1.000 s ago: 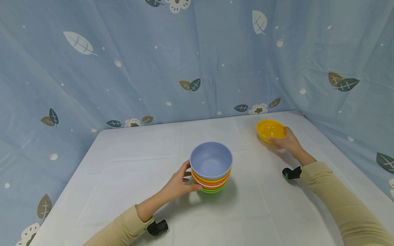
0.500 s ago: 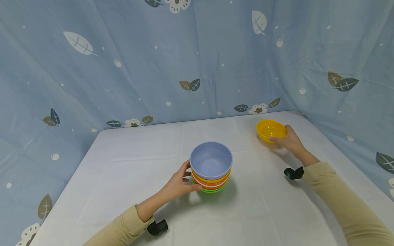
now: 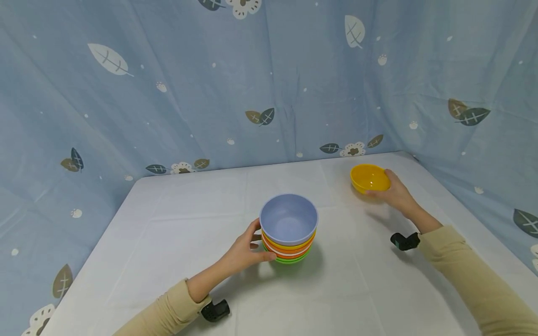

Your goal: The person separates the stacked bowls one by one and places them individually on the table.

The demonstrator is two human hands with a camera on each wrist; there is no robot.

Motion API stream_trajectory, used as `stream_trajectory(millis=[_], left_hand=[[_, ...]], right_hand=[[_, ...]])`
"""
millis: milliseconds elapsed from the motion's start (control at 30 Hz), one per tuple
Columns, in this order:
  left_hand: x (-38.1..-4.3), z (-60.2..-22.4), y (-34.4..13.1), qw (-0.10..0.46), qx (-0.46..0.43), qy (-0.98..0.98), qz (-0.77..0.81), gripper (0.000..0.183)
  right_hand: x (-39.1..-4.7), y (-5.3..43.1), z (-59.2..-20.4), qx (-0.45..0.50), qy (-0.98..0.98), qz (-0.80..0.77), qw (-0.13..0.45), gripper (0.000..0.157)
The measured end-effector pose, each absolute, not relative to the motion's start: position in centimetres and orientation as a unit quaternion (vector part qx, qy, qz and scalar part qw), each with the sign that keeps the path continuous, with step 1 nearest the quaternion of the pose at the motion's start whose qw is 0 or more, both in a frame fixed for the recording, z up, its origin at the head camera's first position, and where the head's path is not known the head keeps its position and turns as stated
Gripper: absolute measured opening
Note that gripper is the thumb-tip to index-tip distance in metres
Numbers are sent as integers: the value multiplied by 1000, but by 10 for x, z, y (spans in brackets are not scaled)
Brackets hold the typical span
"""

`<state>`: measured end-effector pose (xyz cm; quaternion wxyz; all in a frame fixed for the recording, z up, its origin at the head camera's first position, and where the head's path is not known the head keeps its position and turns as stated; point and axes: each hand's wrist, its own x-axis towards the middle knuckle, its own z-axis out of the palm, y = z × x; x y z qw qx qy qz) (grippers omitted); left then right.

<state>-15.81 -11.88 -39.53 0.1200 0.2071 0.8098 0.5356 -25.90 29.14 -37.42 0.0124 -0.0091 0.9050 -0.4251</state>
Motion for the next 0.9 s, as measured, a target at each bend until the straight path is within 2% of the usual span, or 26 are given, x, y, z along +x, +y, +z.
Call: stream_trajectory(millis=[600,900], left_hand=[[-156,-394,-119,122,206,809,536,90],[-156,-394,-120,122,215,809,534,90]], right_hand=[[-233,253,-352,-65,909,-407,67,101],[-215,232,-344,-127,905,-401,60,97]])
